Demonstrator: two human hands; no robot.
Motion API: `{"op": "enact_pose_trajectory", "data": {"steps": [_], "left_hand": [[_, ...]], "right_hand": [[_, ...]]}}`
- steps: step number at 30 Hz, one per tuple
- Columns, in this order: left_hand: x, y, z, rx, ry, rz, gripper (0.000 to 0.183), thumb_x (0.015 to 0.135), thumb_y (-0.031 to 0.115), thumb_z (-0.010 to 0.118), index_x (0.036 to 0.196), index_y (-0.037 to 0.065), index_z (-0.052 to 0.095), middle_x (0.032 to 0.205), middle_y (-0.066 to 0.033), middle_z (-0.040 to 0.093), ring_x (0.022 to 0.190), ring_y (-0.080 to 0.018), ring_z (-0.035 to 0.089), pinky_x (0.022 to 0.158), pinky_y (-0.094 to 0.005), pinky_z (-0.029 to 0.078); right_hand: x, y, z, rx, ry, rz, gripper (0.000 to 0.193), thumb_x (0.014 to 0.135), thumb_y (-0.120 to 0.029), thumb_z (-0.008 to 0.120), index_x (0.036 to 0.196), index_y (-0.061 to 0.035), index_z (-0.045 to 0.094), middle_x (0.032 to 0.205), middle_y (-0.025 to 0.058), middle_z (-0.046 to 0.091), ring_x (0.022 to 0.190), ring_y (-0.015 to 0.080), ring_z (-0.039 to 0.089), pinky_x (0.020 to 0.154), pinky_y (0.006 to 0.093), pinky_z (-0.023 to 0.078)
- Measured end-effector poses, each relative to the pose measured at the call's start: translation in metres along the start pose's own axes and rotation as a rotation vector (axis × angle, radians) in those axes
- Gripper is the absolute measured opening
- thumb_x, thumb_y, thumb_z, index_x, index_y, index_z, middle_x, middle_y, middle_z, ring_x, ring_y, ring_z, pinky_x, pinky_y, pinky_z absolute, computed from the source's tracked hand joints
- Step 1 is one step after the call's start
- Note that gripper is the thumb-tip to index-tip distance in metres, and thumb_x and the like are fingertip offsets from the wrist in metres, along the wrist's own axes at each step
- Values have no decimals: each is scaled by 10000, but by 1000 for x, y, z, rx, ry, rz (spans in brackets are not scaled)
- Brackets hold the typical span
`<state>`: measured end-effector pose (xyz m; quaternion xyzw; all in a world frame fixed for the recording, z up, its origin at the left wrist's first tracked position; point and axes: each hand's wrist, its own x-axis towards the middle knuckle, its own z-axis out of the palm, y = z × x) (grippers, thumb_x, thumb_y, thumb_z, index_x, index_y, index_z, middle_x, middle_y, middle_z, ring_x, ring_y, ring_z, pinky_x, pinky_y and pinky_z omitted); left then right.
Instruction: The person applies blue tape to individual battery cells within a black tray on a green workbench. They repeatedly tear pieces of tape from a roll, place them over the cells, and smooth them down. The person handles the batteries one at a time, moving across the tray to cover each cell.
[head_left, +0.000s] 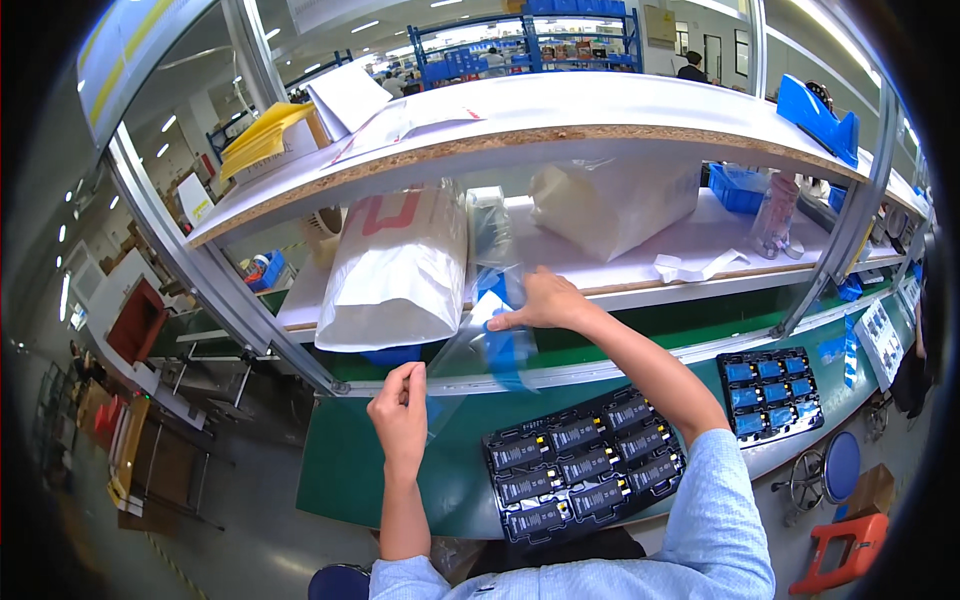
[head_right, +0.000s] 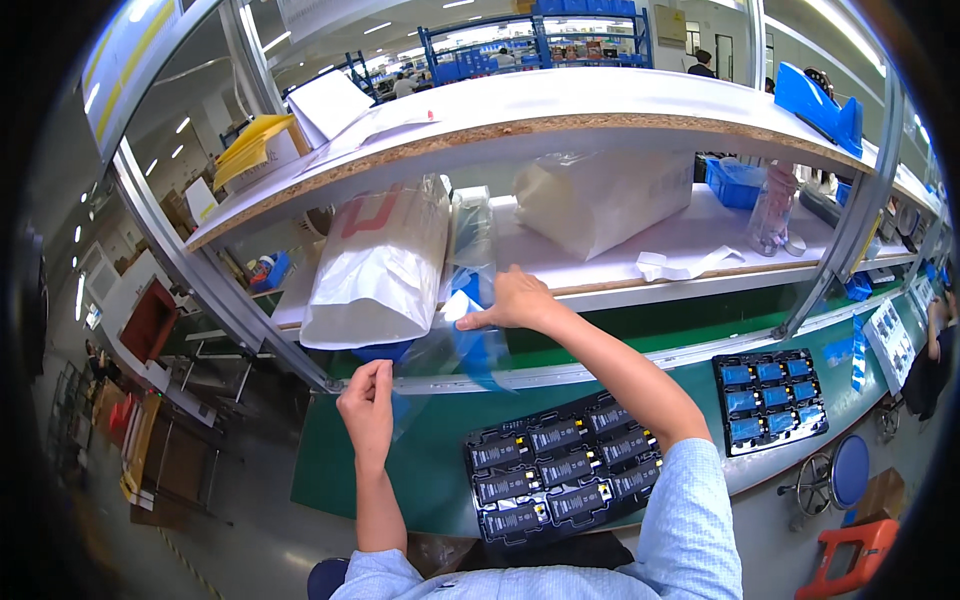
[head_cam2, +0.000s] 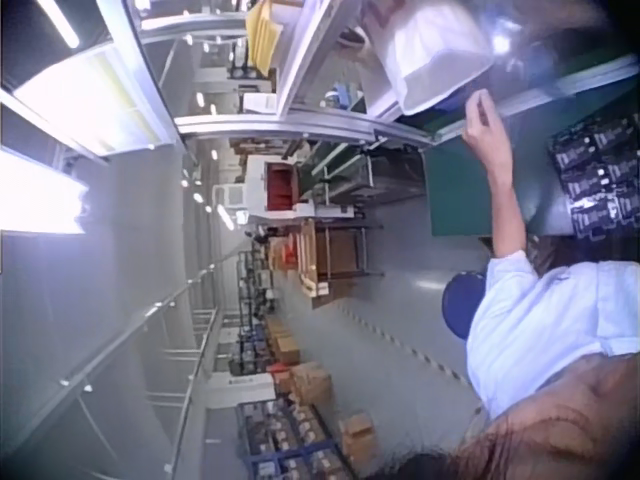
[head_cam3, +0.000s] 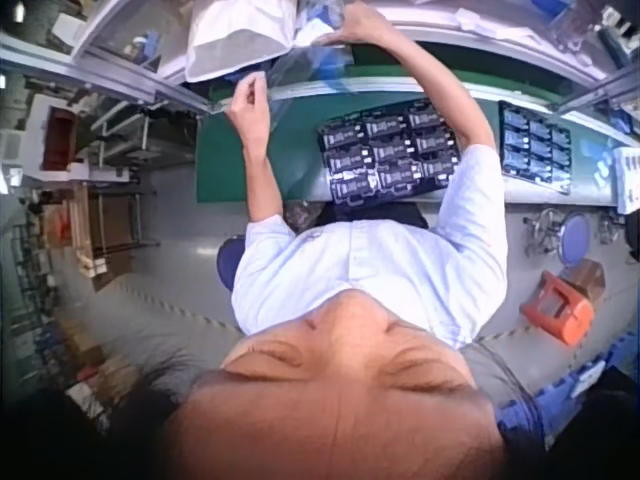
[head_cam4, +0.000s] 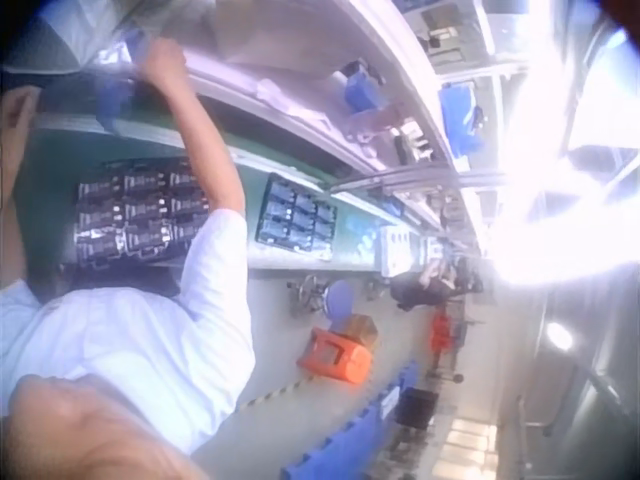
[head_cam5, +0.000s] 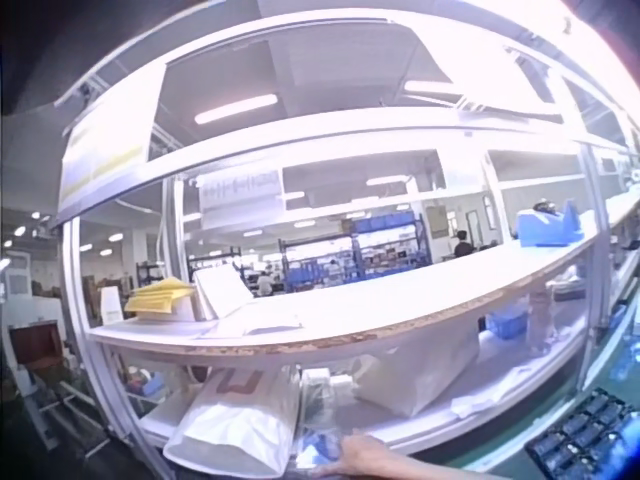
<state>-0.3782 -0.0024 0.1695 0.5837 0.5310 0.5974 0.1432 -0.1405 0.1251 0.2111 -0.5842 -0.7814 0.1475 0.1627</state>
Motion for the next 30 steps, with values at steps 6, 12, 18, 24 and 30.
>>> {"op": "enact_pose_trajectory", "data": {"steps": [6, 12, 18, 24, 30], "left_hand": [[-23, -11, -20, -345, -7, -199, 144, 952, 104, 597, 954, -26, 660, 654, -26, 609, 607, -52, 550, 534, -183, 360], [-76, 3, -18, -493, -409, -316, 106, 930, 46, 607, 949, -42, 662, 703, -71, 659, 598, -92, 609, 556, -207, 468], [-139, 34, 35, -303, -692, -264, 183, 927, 80, 630, 1098, 20, 657, 756, -38, 665, 656, -67, 606, 586, -221, 483], [-158, 14, 34, -527, -1152, -463, 507, 933, 25, 569, 1400, 46, 374, 1019, -68, 651, 958, -114, 593, 892, -279, 438], [-137, 25, 10, -373, -1119, 81, 317, 715, -92, 607, 1008, 25, 632, 991, -102, 682, 986, -262, 626, 882, -364, 482]], "right_hand": [[-59, 19, 4, 129, 571, -185, 652, 713, -427, 821, 1100, 45, 592, 973, 181, 583, 883, 298, 603, 769, 382, 496], [-200, 46, 55, 889, -201, 2, 210, 901, -204, 673, 805, -17, 678, 720, 23, 596, 696, 95, 562, 626, 267, 462], [-287, -3, 116, 1001, -96, -27, 230, 820, -131, 751, 978, 7, 656, 878, 65, 647, 764, 146, 606, 686, 278, 493], [-326, 25, 148, 1429, -91, 355, 148, 876, -101, 705, 961, 9, 656, 864, 22, 659, 762, 70, 605, 712, 226, 497], [-335, 56, 129, 1485, 259, 133, 89, 893, -42, 616, 847, 27, 649, 892, 113, 632, 805, 152, 605, 721, 271, 480]]}}
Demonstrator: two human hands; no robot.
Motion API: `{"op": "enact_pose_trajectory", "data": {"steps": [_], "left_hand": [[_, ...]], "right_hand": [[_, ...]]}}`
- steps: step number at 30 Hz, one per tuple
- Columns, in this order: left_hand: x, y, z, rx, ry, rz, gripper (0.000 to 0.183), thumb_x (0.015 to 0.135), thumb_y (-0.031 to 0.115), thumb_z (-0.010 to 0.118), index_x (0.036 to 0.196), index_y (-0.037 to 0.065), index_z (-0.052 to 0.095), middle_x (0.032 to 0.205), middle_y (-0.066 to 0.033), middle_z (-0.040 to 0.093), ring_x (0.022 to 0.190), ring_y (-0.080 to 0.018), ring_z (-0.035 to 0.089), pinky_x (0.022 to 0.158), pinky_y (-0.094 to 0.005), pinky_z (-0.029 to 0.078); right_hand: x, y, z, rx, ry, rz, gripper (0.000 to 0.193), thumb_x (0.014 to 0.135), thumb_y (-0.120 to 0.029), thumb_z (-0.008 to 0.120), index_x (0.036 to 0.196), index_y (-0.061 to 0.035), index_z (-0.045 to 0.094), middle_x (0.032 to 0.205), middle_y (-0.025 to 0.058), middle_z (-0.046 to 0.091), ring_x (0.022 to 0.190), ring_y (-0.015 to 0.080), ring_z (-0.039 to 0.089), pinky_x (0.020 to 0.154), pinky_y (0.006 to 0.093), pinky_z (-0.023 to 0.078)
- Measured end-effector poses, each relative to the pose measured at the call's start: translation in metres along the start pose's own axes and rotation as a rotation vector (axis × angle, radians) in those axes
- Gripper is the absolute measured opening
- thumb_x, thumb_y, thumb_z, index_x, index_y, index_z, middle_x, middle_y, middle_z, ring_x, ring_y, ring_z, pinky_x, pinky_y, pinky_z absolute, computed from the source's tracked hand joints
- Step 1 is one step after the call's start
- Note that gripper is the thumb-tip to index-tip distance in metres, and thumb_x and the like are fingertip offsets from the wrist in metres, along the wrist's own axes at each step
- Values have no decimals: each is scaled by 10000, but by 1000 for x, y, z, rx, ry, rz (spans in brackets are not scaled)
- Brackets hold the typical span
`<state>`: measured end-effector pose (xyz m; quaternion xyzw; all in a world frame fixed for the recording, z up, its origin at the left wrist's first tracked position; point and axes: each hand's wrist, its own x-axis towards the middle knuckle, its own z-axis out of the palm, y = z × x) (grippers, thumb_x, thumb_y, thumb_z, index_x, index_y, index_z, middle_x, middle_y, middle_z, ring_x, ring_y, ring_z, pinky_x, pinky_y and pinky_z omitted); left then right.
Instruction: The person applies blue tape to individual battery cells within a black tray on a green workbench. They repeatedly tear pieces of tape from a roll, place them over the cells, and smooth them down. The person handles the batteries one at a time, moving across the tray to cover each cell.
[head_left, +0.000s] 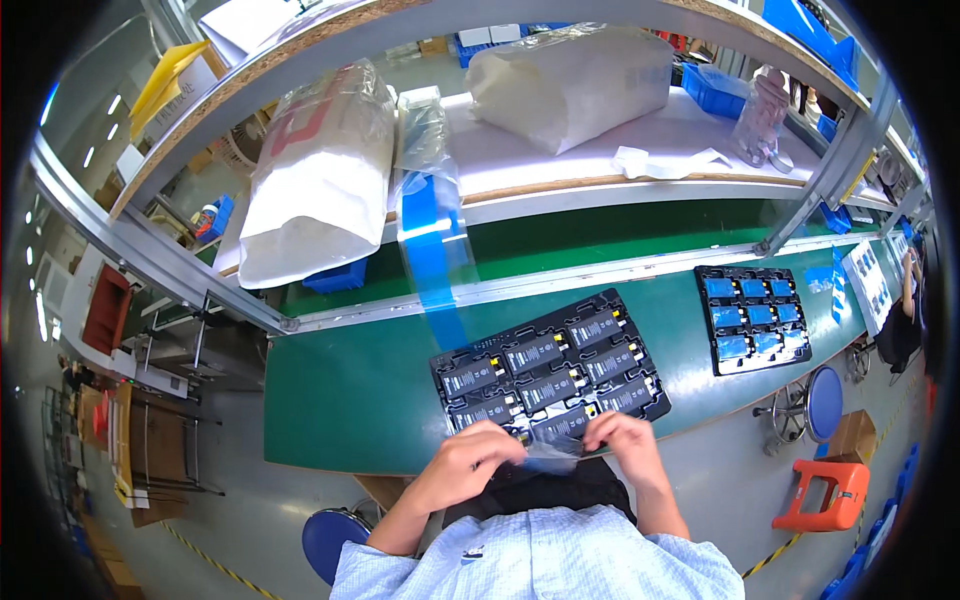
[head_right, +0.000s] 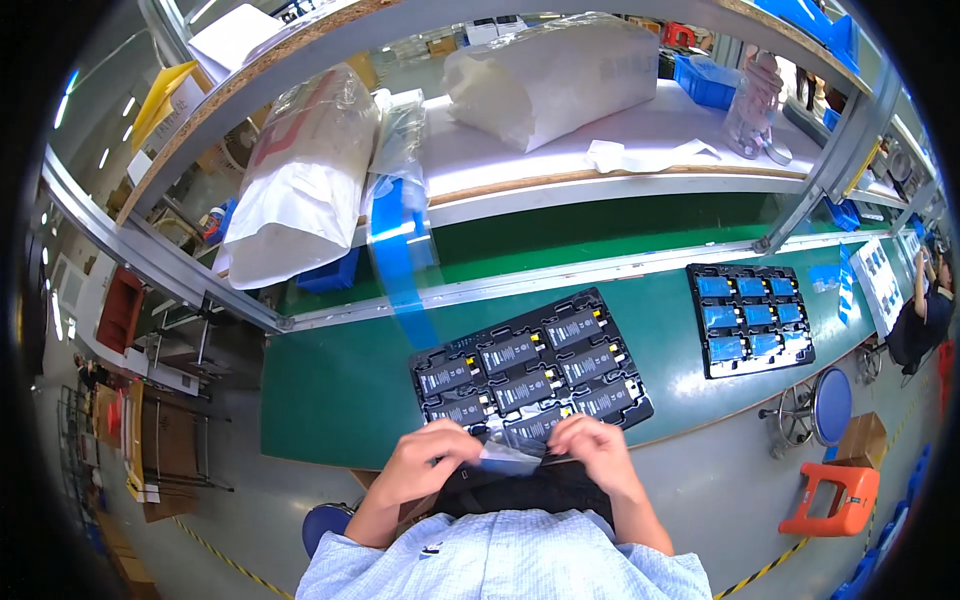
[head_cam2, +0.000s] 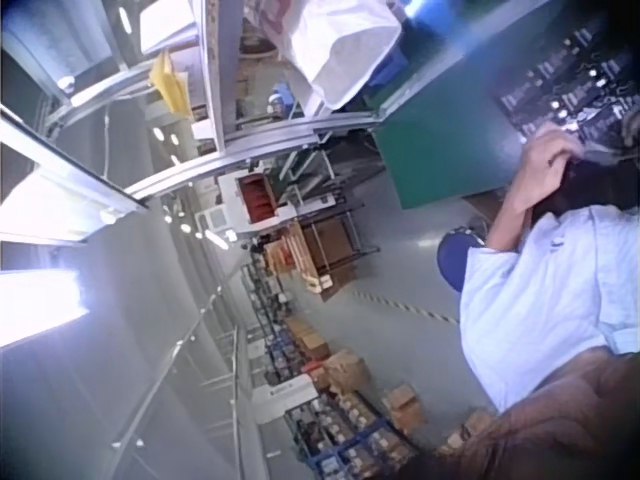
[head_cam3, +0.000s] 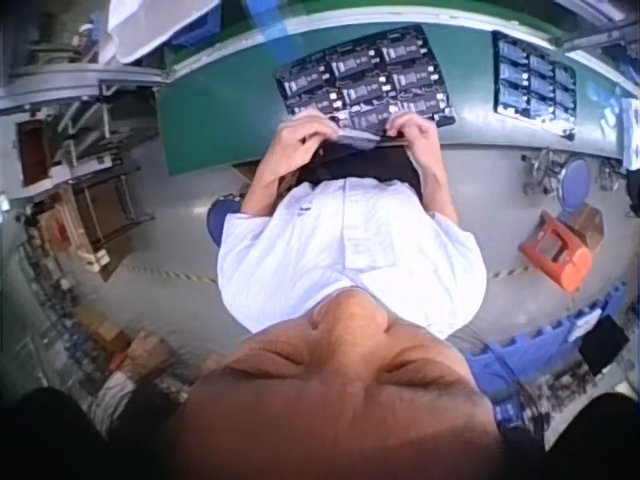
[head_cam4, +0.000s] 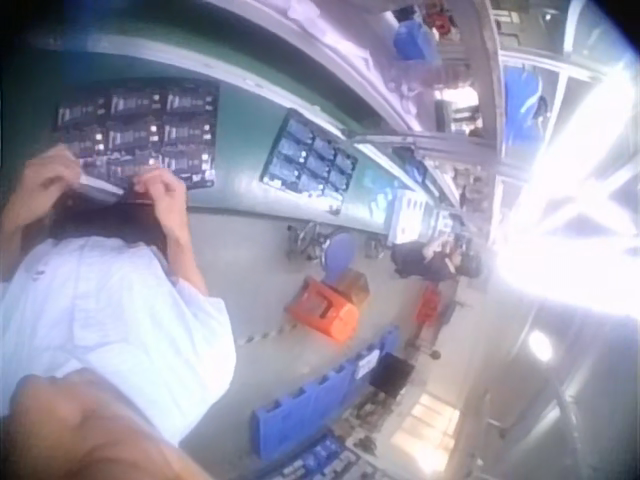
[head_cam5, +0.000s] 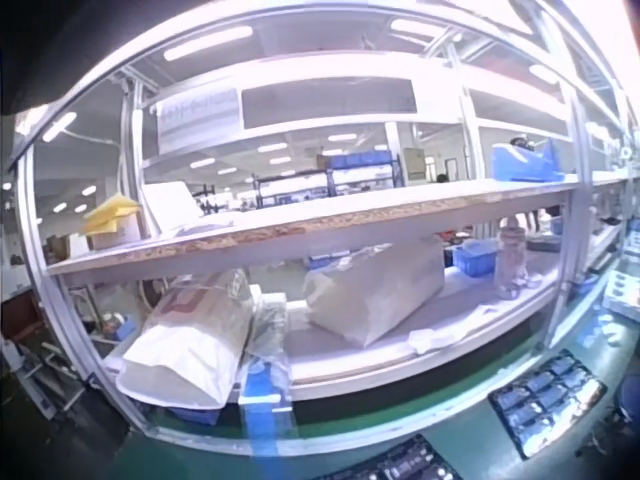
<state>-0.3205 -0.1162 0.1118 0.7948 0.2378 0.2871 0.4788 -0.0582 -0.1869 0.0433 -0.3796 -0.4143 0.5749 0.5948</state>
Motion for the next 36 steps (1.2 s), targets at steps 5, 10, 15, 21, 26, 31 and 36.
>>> {"op": "enact_pose_trajectory", "data": {"steps": [5, 10, 15, 21, 26, 31, 36], "left_hand": [[12, 18, -6, -100, -182, 374, 108, 586, -64, 618, 647, 24, 603, 1048, -101, 694, 1000, -279, 613, 879, -431, 479], [19, -27, -8, -235, -212, 217, 65, 533, -71, 574, 552, -10, 565, 1038, -194, 693, 1028, -351, 603, 941, -493, 463], [9, -39, -12, -152, -39, 277, 103, 588, -99, 591, 551, -3, 579, 1098, -213, 673, 1084, -359, 597, 1018, -529, 417], [12, -25, -16, 4, 162, 72, 241, 827, -87, 510, 988, 4, 665, 1304, -172, 574, 1205, -327, 535, 1076, -442, 366], [18, -17, -42, 8, -48, -3, 531, 889, 143, 621, 1385, 31, 466, 1441, -125, 461, 1192, -263, 491, 960, -358, 407], [14, -20, -13, 5, 147, 86, 654, 814, 84, 729, 1406, 57, 451, 1476, -136, 410, 1034, -241, 556, 858, -346, 479], [10, -33, -13, 55, -55, 93, 621, 847, -7, 660, 1417, 79, 428, 1382, -127, 510, 1230, -235, 532, 985, -358, 459]], "right_hand": [[14, 4, -2, -339, -83, 107, 311, 1005, -217, 502, 895, 39, 640, 958, 110, 633, 850, 171, 606, 766, 294, 492], [32, 15, 25, -279, -448, 229, 282, 983, -236, 561, 1023, 26, 655, 999, 77, 652, 894, 150, 609, 765, 290, 493], [32, 29, 31, 162, -362, 553, 327, 996, -298, 538, 1034, -1, 669, 943, 73, 666, 864, 135, 617, 752, 265, 500], [36, 28, 42, 94, -183, 413, 202, 960, -188, 600, 969, 0, 673, 862, 94, 679, 767, 130, 620, 736, 264, 498], [41, 28, 43, -290, -217, 159, 162, 958, -126, 603, 976, 18, 675, 1005, 26, 627, 829, 73, 568, 759, 242, 465], [36, 41, 44, -220, -182, 112, 177, 930, -170, 647, 871, -4, 665, 785, 25, 583, 736, 97, 520, 657, 253, 405], [30, 30, 46, -245, -222, 180, 172, 924, -163, 652, 876, 1, 663, 779, 42, 582, 719, 111, 522, 639, 260, 410]]}}
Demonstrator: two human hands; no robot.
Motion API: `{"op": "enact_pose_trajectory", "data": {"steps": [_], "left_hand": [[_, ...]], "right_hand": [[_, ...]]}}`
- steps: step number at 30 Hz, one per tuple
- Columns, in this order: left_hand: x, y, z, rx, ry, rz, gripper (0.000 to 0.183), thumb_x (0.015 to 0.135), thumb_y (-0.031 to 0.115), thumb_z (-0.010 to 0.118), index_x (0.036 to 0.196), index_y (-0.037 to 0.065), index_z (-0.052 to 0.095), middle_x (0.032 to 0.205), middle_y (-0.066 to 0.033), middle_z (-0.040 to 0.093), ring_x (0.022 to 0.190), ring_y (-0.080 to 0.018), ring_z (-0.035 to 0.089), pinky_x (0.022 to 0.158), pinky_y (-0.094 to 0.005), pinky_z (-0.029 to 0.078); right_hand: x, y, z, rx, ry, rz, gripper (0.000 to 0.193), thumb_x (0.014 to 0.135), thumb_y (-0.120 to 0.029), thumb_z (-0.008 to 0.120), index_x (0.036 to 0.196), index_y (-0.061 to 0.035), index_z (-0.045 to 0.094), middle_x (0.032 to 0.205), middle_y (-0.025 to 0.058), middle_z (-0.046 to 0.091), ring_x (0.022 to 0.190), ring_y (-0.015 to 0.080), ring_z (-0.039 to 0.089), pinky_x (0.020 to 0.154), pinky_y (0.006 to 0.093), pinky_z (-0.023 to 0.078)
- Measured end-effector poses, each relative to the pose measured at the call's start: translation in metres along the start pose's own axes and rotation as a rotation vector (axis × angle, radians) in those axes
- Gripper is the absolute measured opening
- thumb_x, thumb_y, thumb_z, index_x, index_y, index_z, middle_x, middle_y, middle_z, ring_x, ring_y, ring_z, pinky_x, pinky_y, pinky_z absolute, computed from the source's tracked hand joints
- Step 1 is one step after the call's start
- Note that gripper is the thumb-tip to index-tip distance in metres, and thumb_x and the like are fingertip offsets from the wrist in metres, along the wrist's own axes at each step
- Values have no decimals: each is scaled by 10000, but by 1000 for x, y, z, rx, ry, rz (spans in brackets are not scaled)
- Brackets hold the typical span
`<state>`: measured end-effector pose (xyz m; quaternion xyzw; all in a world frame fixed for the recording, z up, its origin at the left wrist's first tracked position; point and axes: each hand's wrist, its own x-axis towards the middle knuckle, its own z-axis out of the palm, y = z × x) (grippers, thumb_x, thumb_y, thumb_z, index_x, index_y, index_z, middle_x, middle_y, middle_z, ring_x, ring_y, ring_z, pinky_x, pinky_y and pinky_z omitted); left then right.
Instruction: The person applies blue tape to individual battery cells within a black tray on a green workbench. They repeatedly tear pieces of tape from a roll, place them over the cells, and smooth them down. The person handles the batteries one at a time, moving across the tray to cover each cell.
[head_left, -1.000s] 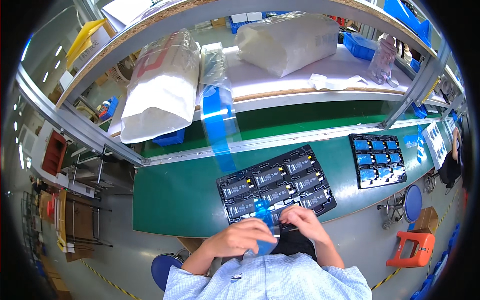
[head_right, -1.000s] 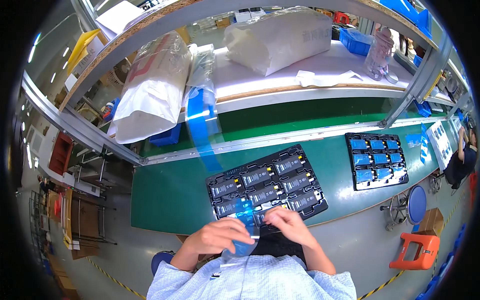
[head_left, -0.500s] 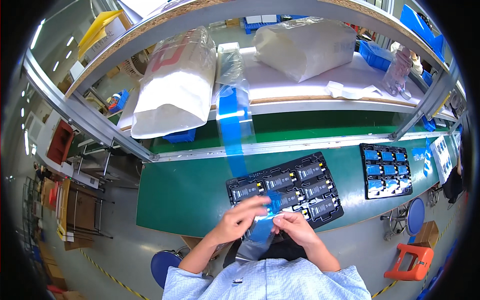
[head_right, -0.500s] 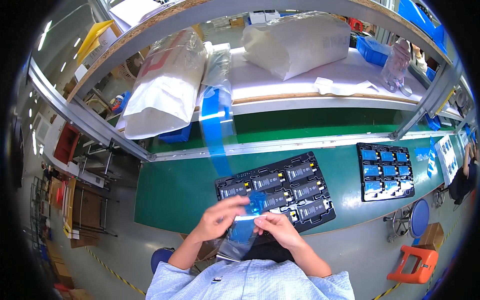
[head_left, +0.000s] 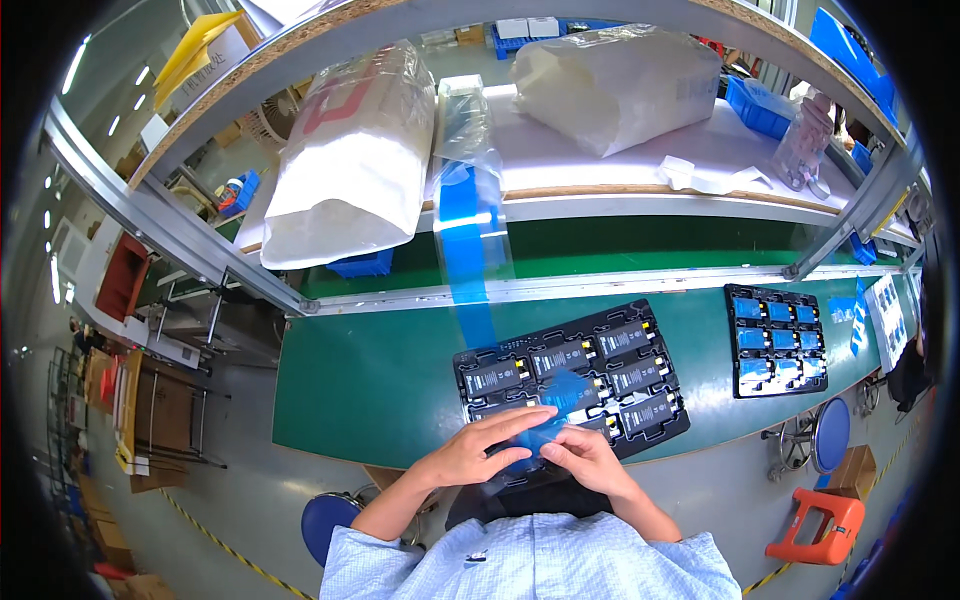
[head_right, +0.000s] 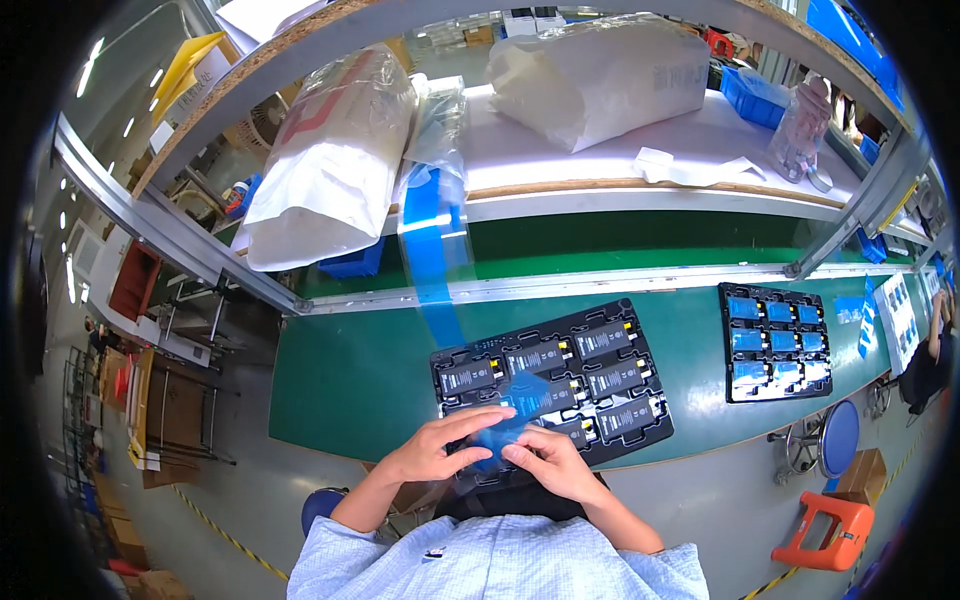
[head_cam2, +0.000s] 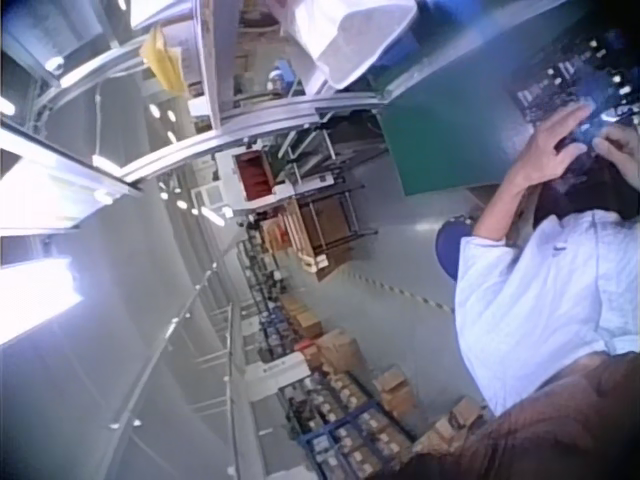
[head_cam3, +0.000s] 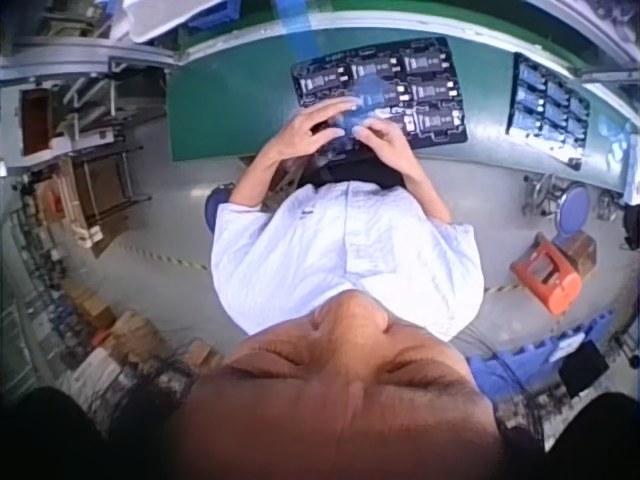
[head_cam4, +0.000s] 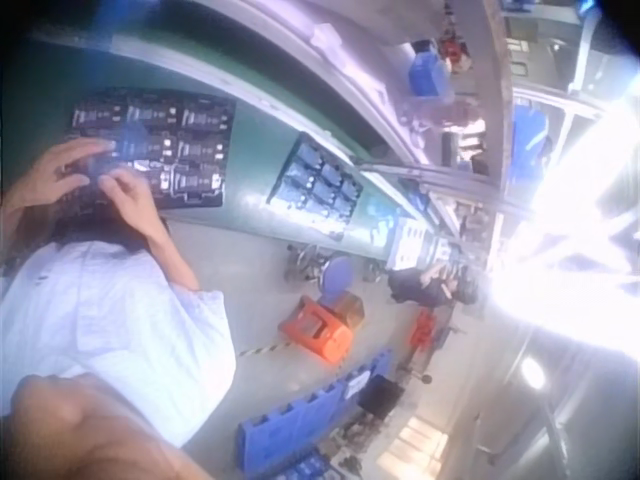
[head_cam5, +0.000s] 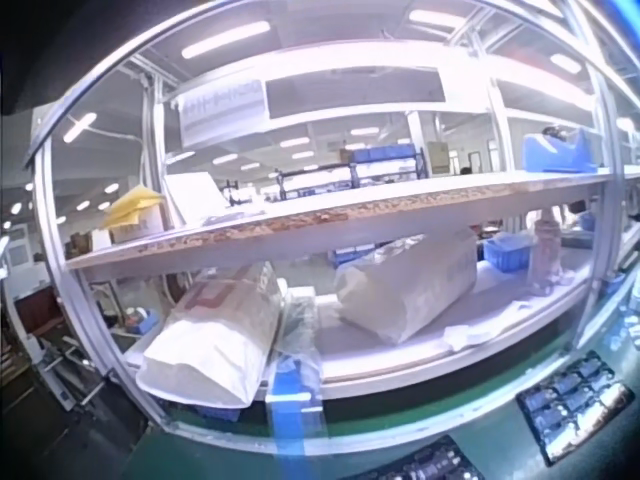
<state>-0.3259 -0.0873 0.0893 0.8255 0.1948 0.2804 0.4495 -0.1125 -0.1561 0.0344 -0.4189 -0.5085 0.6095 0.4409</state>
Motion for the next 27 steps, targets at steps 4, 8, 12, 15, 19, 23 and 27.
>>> {"op": "enact_pose_trajectory", "data": {"steps": [4, 8, 12, 15, 19, 23, 27], "left_hand": [[-10, 2, 12, -366, 151, -302, 724, 837, -11, 673, 1465, 66, 320, 1279, -111, 597, 1097, -207, 603, 935, -339, 477], [-13, 12, 11, -214, 237, -440, 768, 829, 0, 690, 1476, 73, 284, 1107, -78, 673, 979, -175, 649, 881, -311, 486], [-15, 26, 13, 67, 98, -472, 670, 890, 101, 637, 1470, 113, 301, 937, -71, 698, 927, -259, 666, 836, -357, 509], [-24, 28, 16, 178, 19, -440, 596, 901, 173, 631, 1424, 95, 355, 945, -86, 699, 921, -322, 651, 823, -398, 506], [-35, 30, 15, 186, 12, -471, 541, 875, 184, 674, 1349, 74, 438, 922, -67, 699, 926, -307, 649, 826, -389, 499], [-44, 26, 16, 201, 61, -351, 487, 875, 223, 674, 1297, 70, 487, 872, -79, 695, 858, -295, 659, 773, -393, 505], [-51, 30, 9, 293, 325, -393, 352, 831, 236, 726, 1110, 52, 619, 771, -76, 661, 693, -235, 655, 684, -357, 508]], "right_hand": [[0, -5, 1, -148, 0, -99, 183, 877, -185, 705, 870, -6, 668, 787, 68, 599, 736, 139, 564, 655, 280, 448], [-6, -25, 5, -575, 169, -232, 277, 756, -237, 809, 863, -18, 677, 813, 86, 620, 795, 207, 618, 693, 322, 493], [-2, -37, 9, -713, 168, -420, 312, 728, -228, 820, 912, -13, 688, 855, 91, 630, 810, 248, 619, 711, 347, 505], [0, -28, 10, -522, -34, -313, 280, 785, -186, 775, 974, -1, 683, 856, 94, 631, 807, 252, 617, 714, 352, 504], [-1, -35, 14, -338, -111, -70, 213, 847, -170, 728, 970, 2, 695, 846, 85, 632, 720, 185, 599, 656, 311, 493], [4, -28, 12, -276, -290, -12, 181, 872, -147, 700, 941, 21, 700, 851, 110, 657, 736, 175, 617, 651, 307, 500], [7, -37, 20, -360, -42, -178, 147, 872, -108, 690, 929, 27, 699, 860, 128, 671, 776, 200, 651, 686, 310, 515]]}}
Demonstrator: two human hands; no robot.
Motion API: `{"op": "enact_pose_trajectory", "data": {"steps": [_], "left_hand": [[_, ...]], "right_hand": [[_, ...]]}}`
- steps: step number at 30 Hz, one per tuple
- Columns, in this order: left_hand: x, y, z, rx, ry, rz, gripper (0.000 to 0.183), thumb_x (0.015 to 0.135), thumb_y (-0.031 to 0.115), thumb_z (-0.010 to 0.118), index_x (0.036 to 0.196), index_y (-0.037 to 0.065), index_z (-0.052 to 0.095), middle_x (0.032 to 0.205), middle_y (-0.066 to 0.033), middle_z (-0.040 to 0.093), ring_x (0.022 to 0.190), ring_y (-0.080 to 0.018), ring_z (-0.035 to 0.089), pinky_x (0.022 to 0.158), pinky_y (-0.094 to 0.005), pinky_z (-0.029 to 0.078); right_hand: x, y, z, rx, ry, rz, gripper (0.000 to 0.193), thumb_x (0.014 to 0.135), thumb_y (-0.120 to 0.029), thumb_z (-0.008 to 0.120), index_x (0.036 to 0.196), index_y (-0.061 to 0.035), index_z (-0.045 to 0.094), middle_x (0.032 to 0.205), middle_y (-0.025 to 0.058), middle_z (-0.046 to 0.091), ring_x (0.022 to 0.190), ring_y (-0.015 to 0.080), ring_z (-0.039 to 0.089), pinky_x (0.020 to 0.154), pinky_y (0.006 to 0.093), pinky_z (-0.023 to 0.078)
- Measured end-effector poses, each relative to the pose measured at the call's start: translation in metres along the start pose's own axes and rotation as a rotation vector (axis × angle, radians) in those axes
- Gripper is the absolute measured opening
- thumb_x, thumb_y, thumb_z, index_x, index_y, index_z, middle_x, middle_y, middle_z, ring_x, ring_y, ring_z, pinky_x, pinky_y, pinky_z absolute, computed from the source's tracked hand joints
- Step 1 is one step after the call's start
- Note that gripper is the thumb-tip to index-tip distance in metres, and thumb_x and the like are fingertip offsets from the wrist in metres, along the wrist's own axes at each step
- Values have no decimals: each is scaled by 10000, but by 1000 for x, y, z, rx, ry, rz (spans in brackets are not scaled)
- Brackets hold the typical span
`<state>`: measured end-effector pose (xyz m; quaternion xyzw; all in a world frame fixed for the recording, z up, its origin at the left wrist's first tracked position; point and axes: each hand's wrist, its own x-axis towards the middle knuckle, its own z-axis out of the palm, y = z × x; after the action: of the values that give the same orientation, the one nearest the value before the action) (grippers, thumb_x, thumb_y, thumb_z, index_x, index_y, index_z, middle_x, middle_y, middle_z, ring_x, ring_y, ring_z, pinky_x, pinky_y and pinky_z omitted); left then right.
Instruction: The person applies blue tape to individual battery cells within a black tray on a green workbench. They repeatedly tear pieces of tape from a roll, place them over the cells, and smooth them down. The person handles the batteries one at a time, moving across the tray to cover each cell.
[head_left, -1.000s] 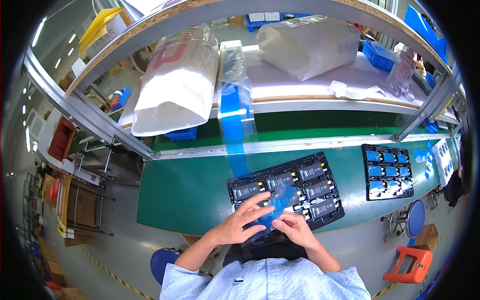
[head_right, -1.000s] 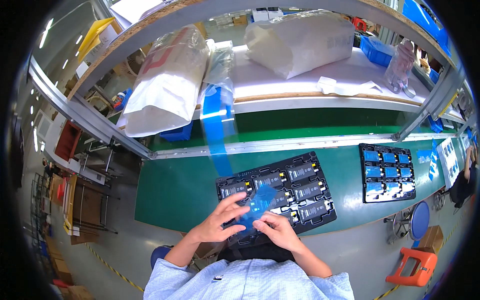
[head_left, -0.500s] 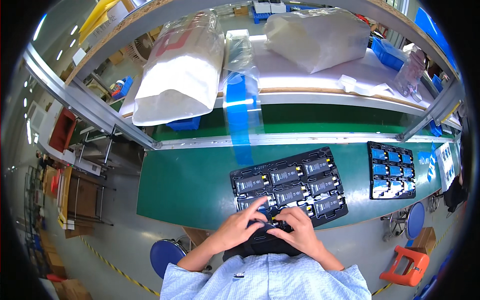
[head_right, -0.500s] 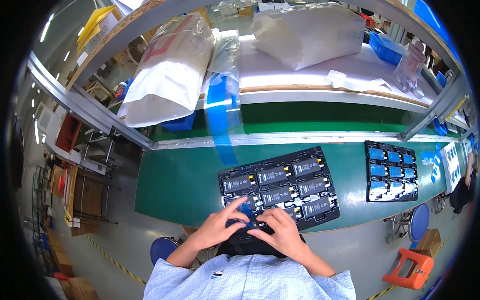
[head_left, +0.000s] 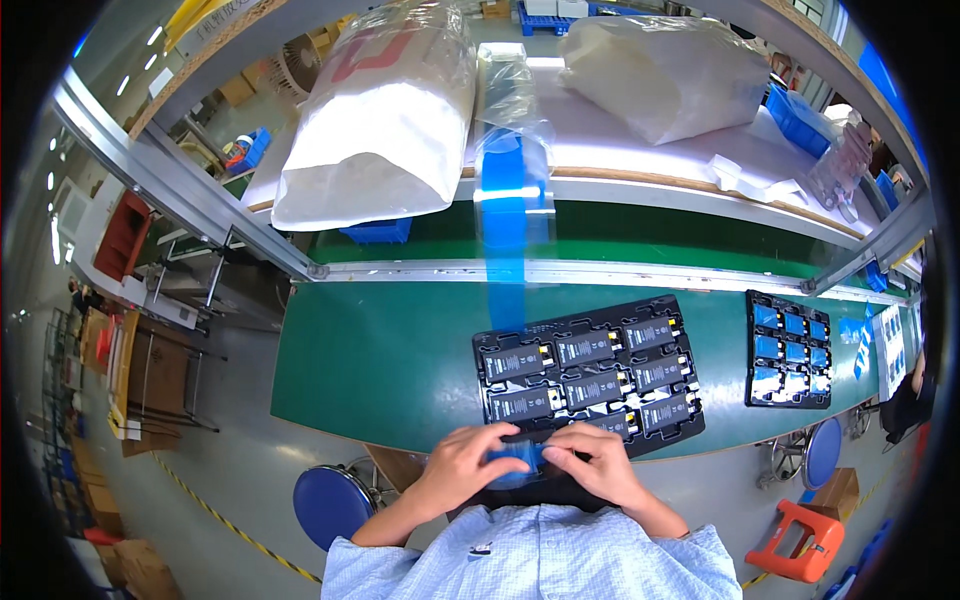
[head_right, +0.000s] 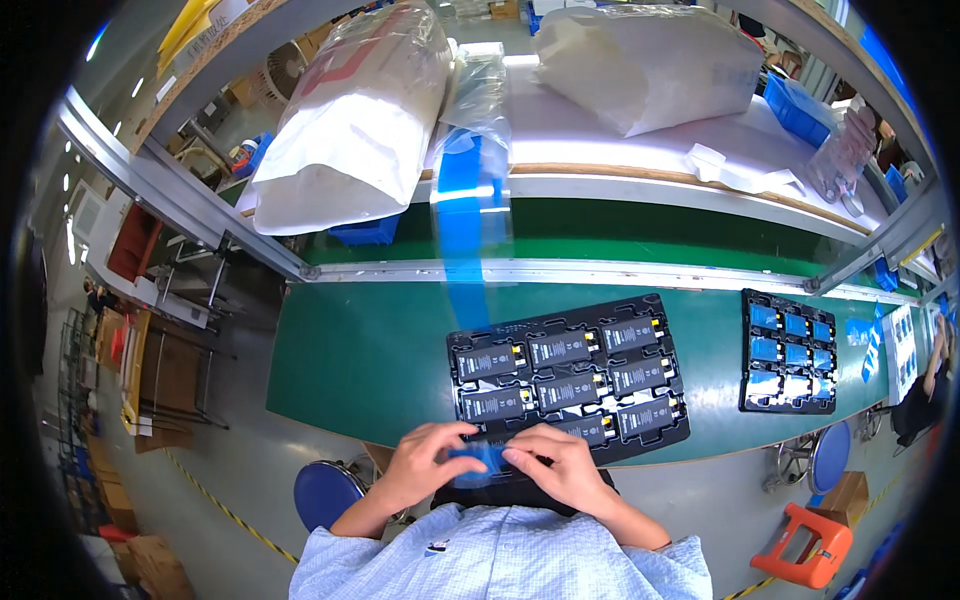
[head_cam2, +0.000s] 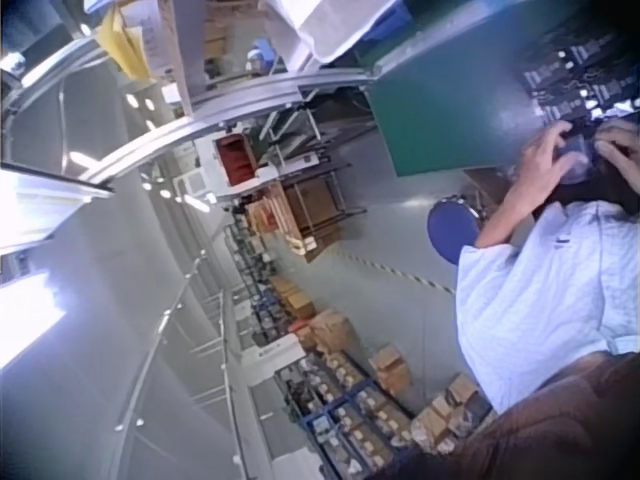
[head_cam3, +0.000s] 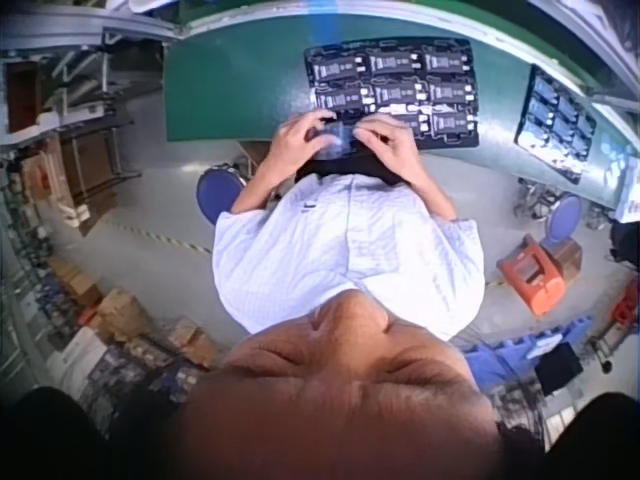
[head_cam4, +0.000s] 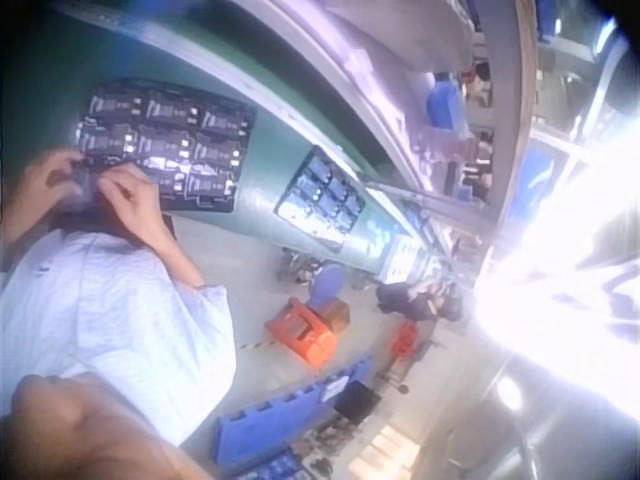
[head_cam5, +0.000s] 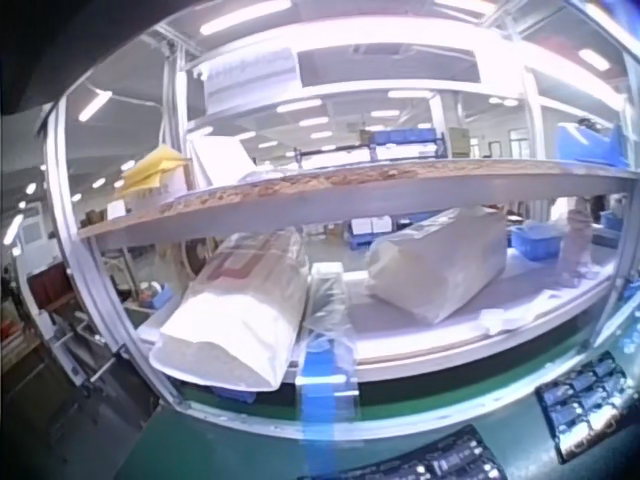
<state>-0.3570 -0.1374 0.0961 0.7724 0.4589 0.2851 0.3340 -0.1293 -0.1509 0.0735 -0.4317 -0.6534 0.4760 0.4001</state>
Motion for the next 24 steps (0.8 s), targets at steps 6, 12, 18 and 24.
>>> {"op": "enact_pose_trajectory", "data": {"steps": [6, 12, 18, 24], "left_hand": [[-3, -25, -12, 106, 437, 19, 60, 851, 59, 663, 847, 0, 652, 678, -85, 601, 605, -214, 583, 567, -325, 448], [2, -43, -18, 313, 507, 10, 267, 848, 139, 695, 681, 11, 530, 659, -119, 538, 611, -309, 524, 585, -409, 400], [-1, -73, -32, 374, 696, -139, 334, 909, 99, 584, 639, -24, 432, 620, -175, 431, 592, -351, 470, 562, -430, 369], [-3, -85, -39, 6, 337, -50, 297, 942, 121, 498, 703, -2, 625, 635, -116, 562, 606, -278, 572, 612, -386, 457]], "right_hand": [[19, -20, -16, -162, 117, -98, 101, 848, -69, 694, 887, 24, 689, 838, 122, 669, 736, 229, 655, 659, 311, 519], [39, -29, -2, -307, 95, -171, 74, 835, -51, 692, 859, 17, 675, 825, 122, 662, 712, 247, 650, 641, 322, 520], [49, -22, -9, -374, 338, -83, 53, 867, -12, 636, 848, 35, 648, 796, 121, 647, 668, 205, 633, 608, 294, 498], [84, 18, -23, 54, 124, 370, 188, 945, -157, 624, 949, 29, 650, 704, -7, 608, 610, 51, 552, 540, 206, 436]]}}
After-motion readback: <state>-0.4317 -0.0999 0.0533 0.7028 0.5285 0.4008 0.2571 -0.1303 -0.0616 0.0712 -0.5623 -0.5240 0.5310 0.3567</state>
